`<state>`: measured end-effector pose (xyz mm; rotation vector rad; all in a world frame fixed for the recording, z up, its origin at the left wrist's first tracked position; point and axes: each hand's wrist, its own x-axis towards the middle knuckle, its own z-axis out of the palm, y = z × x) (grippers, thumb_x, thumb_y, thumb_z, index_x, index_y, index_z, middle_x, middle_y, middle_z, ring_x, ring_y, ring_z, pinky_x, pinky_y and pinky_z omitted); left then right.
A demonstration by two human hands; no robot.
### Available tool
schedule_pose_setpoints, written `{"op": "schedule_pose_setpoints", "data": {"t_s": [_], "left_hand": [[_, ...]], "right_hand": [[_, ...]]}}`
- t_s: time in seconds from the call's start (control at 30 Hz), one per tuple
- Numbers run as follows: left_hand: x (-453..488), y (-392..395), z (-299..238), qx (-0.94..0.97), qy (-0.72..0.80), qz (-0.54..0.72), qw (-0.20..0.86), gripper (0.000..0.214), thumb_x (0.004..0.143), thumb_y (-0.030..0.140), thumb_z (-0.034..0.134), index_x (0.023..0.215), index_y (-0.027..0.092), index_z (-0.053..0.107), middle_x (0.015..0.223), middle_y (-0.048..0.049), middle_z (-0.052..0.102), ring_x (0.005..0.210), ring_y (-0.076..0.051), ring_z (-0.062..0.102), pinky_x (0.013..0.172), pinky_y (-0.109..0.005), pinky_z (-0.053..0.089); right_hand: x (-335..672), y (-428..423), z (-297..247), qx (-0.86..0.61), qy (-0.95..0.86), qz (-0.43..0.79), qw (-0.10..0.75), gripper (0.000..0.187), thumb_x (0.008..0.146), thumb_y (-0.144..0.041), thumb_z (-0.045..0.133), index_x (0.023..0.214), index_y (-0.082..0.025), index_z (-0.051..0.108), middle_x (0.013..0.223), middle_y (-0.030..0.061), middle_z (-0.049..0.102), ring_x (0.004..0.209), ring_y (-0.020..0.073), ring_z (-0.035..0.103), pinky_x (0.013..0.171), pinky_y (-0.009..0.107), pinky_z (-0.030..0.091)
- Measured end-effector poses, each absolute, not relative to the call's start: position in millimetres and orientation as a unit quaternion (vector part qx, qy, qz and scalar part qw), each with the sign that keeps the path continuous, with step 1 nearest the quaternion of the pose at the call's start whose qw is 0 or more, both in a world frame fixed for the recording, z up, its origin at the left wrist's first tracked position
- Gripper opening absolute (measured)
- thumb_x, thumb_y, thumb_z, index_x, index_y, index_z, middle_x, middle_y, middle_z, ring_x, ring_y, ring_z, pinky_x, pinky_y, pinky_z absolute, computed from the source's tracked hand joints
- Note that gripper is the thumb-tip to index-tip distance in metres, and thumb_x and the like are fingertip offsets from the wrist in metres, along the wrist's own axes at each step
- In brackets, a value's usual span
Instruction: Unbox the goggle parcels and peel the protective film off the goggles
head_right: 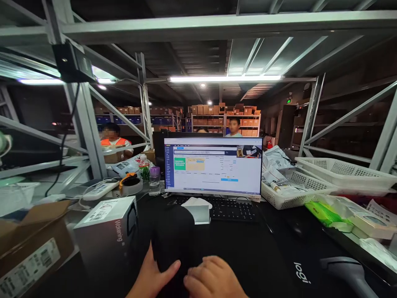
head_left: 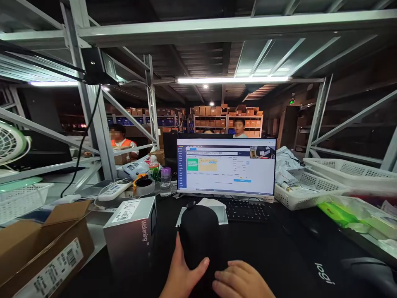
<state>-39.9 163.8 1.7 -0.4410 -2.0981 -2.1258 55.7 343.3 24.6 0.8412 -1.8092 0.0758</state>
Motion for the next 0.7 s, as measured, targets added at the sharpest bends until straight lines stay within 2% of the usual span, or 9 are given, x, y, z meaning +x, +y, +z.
{"op": "schedule_pose_setpoints", "data": {"t_s": [0.1, 0.2, 0.27, 0.33, 0.4, 0.53, 0.6, 0.67, 0.7], "left_hand": [[-42.4, 163.4, 5.7, -0.265, -0.74, -0.599, 0.152, 0.092, 0.055, 0.038, 0.085, 0.136, 0.014, 0.049, 0.138, -0.0209, 0.056, 0.13, -0.044, 0.051, 0.114, -0.061, 0.034], [-36.0, 165.3, 3.8, -0.355, -0.738, -0.547, 0.172, 0.088, 0.052, 0.034, 0.087, 0.133, 0.02, 0.054, 0.132, -0.0167, 0.061, 0.125, -0.042, 0.056, 0.112, -0.058, 0.039], [-30.0, 166.4, -1.9, -0.306, -0.734, -0.585, 0.156, 0.086, 0.05, 0.036, 0.088, 0.129, 0.018, 0.057, 0.127, -0.0171, 0.063, 0.124, -0.042, 0.057, 0.112, -0.059, 0.039], [-26.2, 165.1, -10.1, -0.2, -0.719, -0.659, 0.097, 0.082, 0.05, 0.042, 0.088, 0.122, 0.016, 0.06, 0.12, -0.0177, 0.067, 0.124, -0.044, 0.056, 0.111, -0.061, 0.04], [-26.6, 160.8, -18.0, -0.102, -0.683, -0.724, 0.012, 0.082, 0.047, 0.048, 0.089, 0.118, 0.017, 0.063, 0.111, -0.0167, 0.071, 0.123, -0.046, 0.057, 0.107, -0.061, 0.044], [-34.9, 152.8, -25.1, -0.021, -0.571, -0.815, -0.091, 0.097, 0.037, 0.058, 0.091, 0.123, 0.021, 0.064, 0.106, -0.012, 0.076, 0.126, -0.046, 0.055, 0.108, -0.059, 0.045], [-38.7, 152.9, -25.4, -0.008, -0.504, -0.853, -0.139, 0.096, 0.042, 0.069, 0.085, 0.123, 0.021, 0.066, 0.109, -0.0118, 0.076, 0.128, -0.045, 0.055, 0.109, -0.058, 0.044], [-41.8, 153.8, -24.9, 0.005, -0.451, -0.868, -0.209, 0.088, 0.053, 0.076, 0.077, 0.119, 0.018, 0.07, 0.112, -0.0133, 0.076, 0.129, -0.044, 0.054, 0.11, -0.057, 0.044], [-43.3, 153.9, -24.5, 0.014, -0.432, -0.868, -0.244, 0.083, 0.058, 0.076, 0.073, 0.117, 0.017, 0.072, 0.112, -0.014, 0.076, 0.13, -0.044, 0.053, 0.111, -0.056, 0.043]], "right_hand": [[65.9, 359.8, 49.5, 0.324, -0.796, 0.121, 0.497, 0.02, 0.09, -0.011, 0.054, 0.107, -0.014, 0.064, 0.089, 0.0064, 0.075, 0.077, 0.016, 0.071, 0.077, 0.028, 0.059], [73.4, 374.1, 60.7, 0.247, -0.813, 0.223, 0.478, 0.031, 0.085, -0.007, 0.055, 0.114, -0.017, 0.061, 0.093, 0.0077, 0.069, 0.085, 0.0182, 0.067, 0.074, 0.029, 0.057], [72.5, 380.5, 59.7, 0.203, -0.819, 0.279, 0.458, 0.033, 0.087, -0.009, 0.056, 0.117, -0.021, 0.059, 0.099, 0.0069, 0.067, 0.091, 0.0187, 0.066, 0.08, 0.031, 0.056], [67.3, 384.2, 53.8, 0.155, -0.83, 0.337, 0.416, 0.033, 0.088, -0.011, 0.057, 0.119, -0.023, 0.058, 0.107, 0.0069, 0.066, 0.099, 0.0197, 0.064, 0.088, 0.035, 0.054], [60.4, 385.2, 44.7, 0.113, -0.854, 0.4, 0.312, 0.039, 0.083, -0.011, 0.062, 0.12, -0.022, 0.059, 0.111, 0.0073, 0.065, 0.102, 0.0207, 0.064, 0.093, 0.037, 0.052], [51.3, 378.1, 22.4, 0.075, -0.832, 0.548, -0.04, 0.062, 0.065, -0.017, 0.082, 0.123, -0.016, 0.059, 0.11, 0.0088, 0.066, 0.095, 0.0214, 0.065, 0.082, 0.034, 0.054], [50.2, 371.3, 13.6, 0.064, -0.77, 0.623, -0.127, 0.049, 0.068, -0.026, 0.082, 0.112, -0.014, 0.063, 0.101, 0.007, 0.067, 0.086, 0.0186, 0.065, 0.075, 0.03, 0.053], [50.4, 365.3, 8.9, 0.065, -0.728, 0.667, -0.145, 0.027, 0.079, -0.032, 0.074, 0.096, -0.013, 0.066, 0.089, 0.0046, 0.067, 0.078, 0.0151, 0.064, 0.072, 0.028, 0.051], [50.8, 363.3, 7.9, 0.068, -0.727, 0.669, -0.141, 0.023, 0.082, -0.033, 0.072, 0.091, -0.013, 0.066, 0.086, 0.0039, 0.067, 0.075, 0.0139, 0.063, 0.071, 0.027, 0.05]]}}
